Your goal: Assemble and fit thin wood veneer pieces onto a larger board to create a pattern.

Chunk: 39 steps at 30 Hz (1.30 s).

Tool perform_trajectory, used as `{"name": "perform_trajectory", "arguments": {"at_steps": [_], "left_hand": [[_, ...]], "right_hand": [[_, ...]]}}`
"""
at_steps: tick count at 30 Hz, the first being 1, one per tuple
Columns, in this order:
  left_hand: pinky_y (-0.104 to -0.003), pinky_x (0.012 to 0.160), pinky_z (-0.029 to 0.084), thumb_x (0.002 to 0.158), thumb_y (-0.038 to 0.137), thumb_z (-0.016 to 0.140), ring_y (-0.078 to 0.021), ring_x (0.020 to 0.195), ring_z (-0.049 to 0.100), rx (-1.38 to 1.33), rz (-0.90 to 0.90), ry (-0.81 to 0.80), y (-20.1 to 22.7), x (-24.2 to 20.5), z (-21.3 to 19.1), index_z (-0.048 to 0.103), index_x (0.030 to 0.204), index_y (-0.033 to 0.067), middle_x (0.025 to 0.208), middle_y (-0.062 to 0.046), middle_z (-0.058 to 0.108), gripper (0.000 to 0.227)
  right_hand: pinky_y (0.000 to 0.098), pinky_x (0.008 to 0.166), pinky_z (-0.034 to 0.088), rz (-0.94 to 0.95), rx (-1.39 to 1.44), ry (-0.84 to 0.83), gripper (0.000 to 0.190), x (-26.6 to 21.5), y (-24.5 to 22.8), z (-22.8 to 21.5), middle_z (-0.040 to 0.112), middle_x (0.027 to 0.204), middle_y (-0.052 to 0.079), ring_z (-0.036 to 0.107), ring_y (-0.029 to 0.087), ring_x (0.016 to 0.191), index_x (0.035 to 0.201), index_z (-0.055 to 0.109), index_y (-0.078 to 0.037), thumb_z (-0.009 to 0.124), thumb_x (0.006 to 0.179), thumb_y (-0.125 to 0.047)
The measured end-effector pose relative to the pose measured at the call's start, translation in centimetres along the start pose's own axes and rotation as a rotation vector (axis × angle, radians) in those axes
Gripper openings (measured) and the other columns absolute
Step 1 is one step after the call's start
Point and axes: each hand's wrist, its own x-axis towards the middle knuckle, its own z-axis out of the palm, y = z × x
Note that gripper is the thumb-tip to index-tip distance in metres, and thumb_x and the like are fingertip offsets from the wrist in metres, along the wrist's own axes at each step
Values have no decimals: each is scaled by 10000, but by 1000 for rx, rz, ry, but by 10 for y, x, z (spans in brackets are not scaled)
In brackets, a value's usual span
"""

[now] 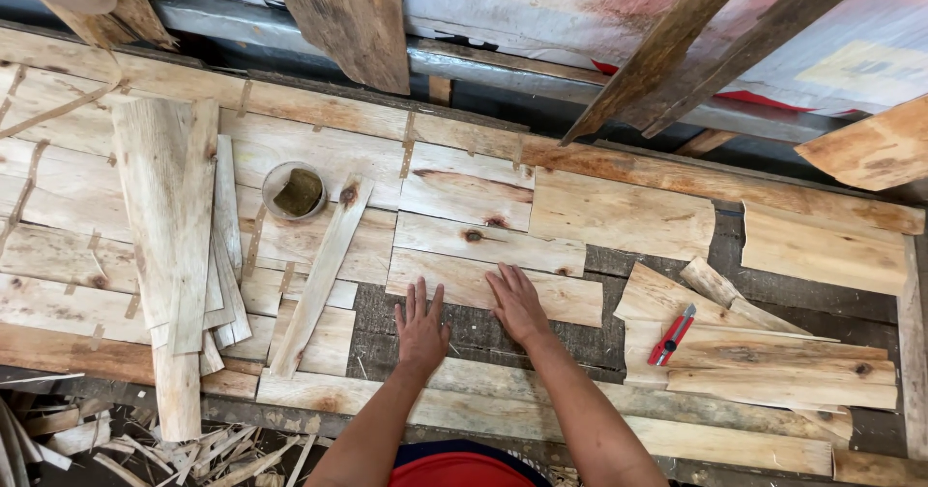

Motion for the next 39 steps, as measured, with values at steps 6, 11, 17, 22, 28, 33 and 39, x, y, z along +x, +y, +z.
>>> {"name": "perform_trajectory", "arguments": {"at_steps": [6,11,17,22,28,33,39], "left_hand": [[-602,1246,86,956,293,633,-343,1587,-27,26,-5,-29,1,0,-1,135,1641,243,1717,-131,-41,848],[-601,1245,88,946,291,638,-343,1586,-19,9,-7,-17,2,0,-3,149,1636,240,1716,-131,-35,848],[-628,1235,68,912,256,644,-350,1589,-7,4,-3,10,15,-6,-3,172,1637,206,1720,-141,-28,866],[-647,1215,58,923,275,631,-370,1575,-2,-14,108,29,44,0,25,183,1627,201,1706,-149,-10,837],[-648,1221,74,935,312,625,-368,1586,28,-32,178,57,103,5,52,205,1626,212,1712,-154,35,815],[-640,1216,65,994,345,560,-377,1572,15,-22,190,97,133,17,73,183,1630,198,1707,-165,18,754],[-617,1234,40,1023,367,495,-345,1583,-12,33,118,76,161,33,86,181,1636,220,1719,-146,-2,704]], "right_hand": [[438,1265,201,23,6,-30,800,1,-1,1,173,1691,38,178,307,1549,1560,353,-242,770,880,-178],[431,1265,198,22,33,-19,825,-4,-10,-8,177,1688,42,169,308,1552,1569,360,-243,780,862,-184],[460,1190,303,47,221,234,644,-20,8,2,380,1562,122,311,358,1467,1459,489,-146,760,878,-208],[480,1093,425,149,338,573,435,-50,59,4,594,1337,178,513,387,1289,1330,596,-71,698,917,-162],[502,1029,433,459,241,821,413,-100,164,14,634,1233,190,558,398,1180,1297,628,-68,693,907,-188],[538,1063,380,686,80,976,515,-137,237,17,609,1282,203,513,407,1241,1363,582,-64,727,897,-225],[529,1059,382,711,235,964,645,-147,265,16,574,1274,226,485,421,1238,1411,521,-59,796,847,-212]]}}
